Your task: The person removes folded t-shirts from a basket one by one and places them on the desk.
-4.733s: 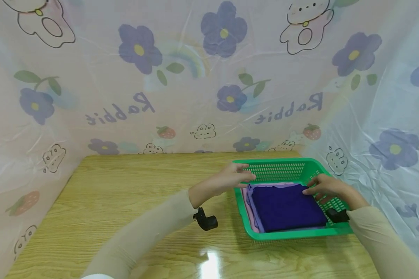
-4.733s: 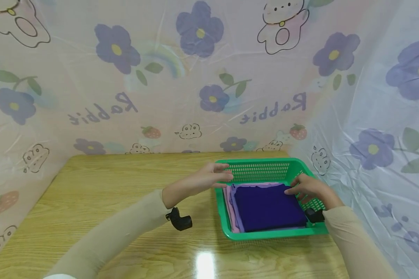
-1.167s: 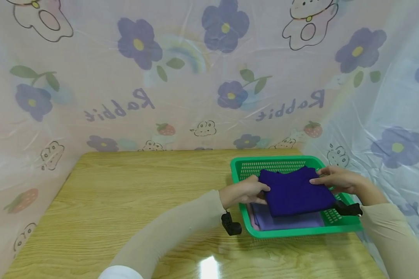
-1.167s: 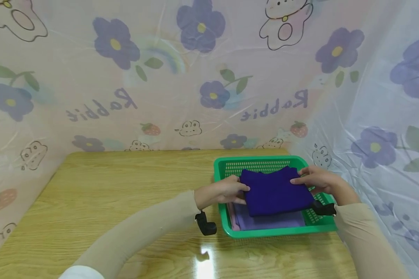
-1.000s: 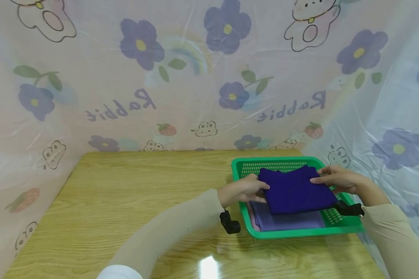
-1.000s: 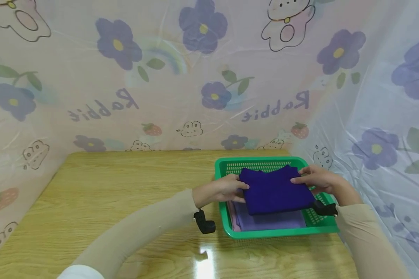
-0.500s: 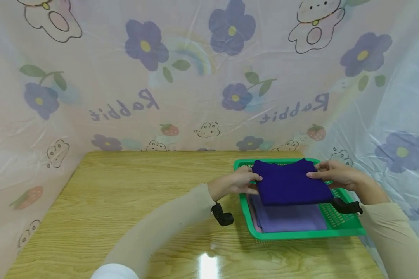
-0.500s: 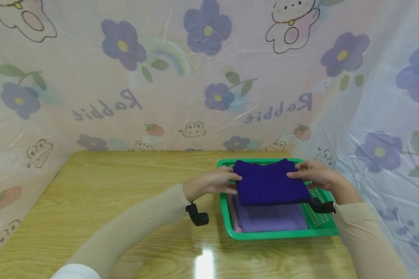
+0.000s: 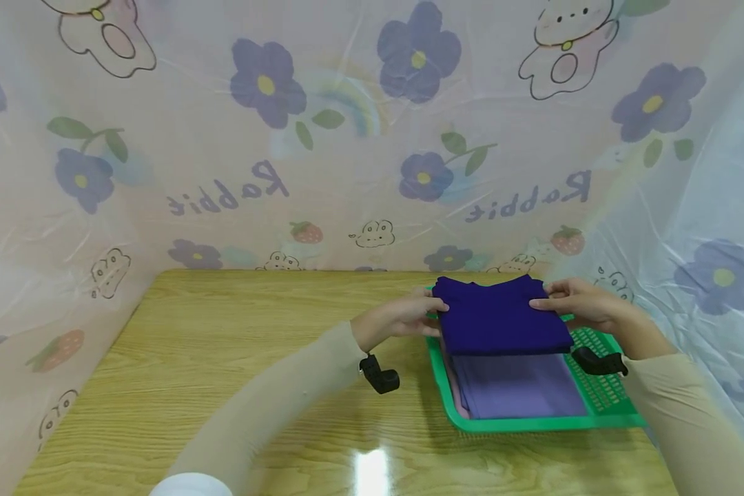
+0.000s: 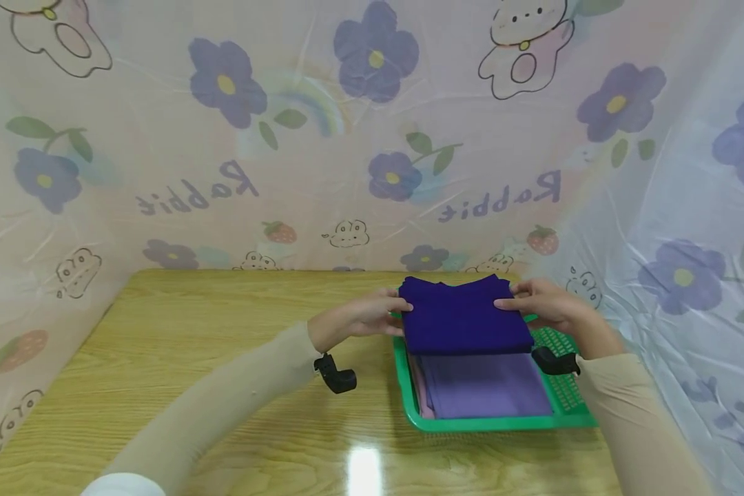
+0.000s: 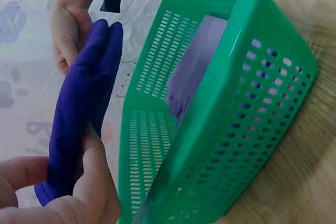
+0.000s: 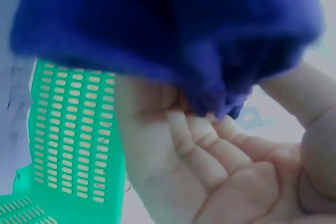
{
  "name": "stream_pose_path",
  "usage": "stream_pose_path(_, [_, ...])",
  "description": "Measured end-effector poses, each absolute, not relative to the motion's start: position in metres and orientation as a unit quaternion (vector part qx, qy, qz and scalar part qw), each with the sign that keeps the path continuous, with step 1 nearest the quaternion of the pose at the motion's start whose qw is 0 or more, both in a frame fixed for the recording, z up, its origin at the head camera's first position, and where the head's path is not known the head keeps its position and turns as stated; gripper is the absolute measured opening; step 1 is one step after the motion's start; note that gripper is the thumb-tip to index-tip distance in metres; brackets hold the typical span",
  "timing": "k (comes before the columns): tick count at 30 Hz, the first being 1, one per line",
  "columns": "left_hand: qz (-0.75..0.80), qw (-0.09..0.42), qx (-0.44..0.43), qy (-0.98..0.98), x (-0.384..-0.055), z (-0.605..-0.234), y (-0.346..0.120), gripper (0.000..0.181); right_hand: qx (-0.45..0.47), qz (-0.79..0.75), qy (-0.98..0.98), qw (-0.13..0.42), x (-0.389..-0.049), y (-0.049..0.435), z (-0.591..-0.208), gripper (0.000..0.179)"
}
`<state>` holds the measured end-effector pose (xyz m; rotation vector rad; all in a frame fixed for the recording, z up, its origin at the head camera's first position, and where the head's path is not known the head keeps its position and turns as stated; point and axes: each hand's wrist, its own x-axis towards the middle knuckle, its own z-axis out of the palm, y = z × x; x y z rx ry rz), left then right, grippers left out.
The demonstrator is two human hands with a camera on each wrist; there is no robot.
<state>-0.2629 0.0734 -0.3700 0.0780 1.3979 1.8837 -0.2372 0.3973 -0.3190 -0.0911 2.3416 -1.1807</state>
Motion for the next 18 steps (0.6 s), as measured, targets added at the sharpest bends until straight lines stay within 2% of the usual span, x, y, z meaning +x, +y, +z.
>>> stream_pose_path(3, [0.735,0.384,0.04,0.558,-0.265,-0.368,0.067,0.062,-0.035,-0.434,0.864,0.251,-0.239,0.392,-0.318,0.092])
stream_pose_path(9, [0.723,0.385,0.064,0.57,-0.269,-0.361,0.051,0.04,-0.038,-0.443,0.862,0.242,-0.244,0.379,-0.317,0.091])
stream_pose_path(11, [0.719,0.381,0.071,0.576,-0.27,-0.36,0.046,0.033,-0.037,-0.456,0.858,0.233,-0.246,0.373,-0.316,0.077])
stream_pose_path(14, [0.719,0.376,0.079,0.579,-0.273,-0.358,0.037,0.032,-0.039,-0.472,0.853,0.218,-0.249,0.366,-0.315,0.045])
stream_pose_path(17, [0.719,0.371,0.087,0.58,-0.276,-0.356,0.03,0.035,-0.044,-0.476,0.852,0.215,-0.252,0.359,-0.314,0.04])
stream_pose_path(18, [0.721,0.371,0.089,0.579,-0.276,-0.355,0.027,0.035,-0.049,-0.474,0.852,0.217,-0.253,0.357,-0.313,0.049])
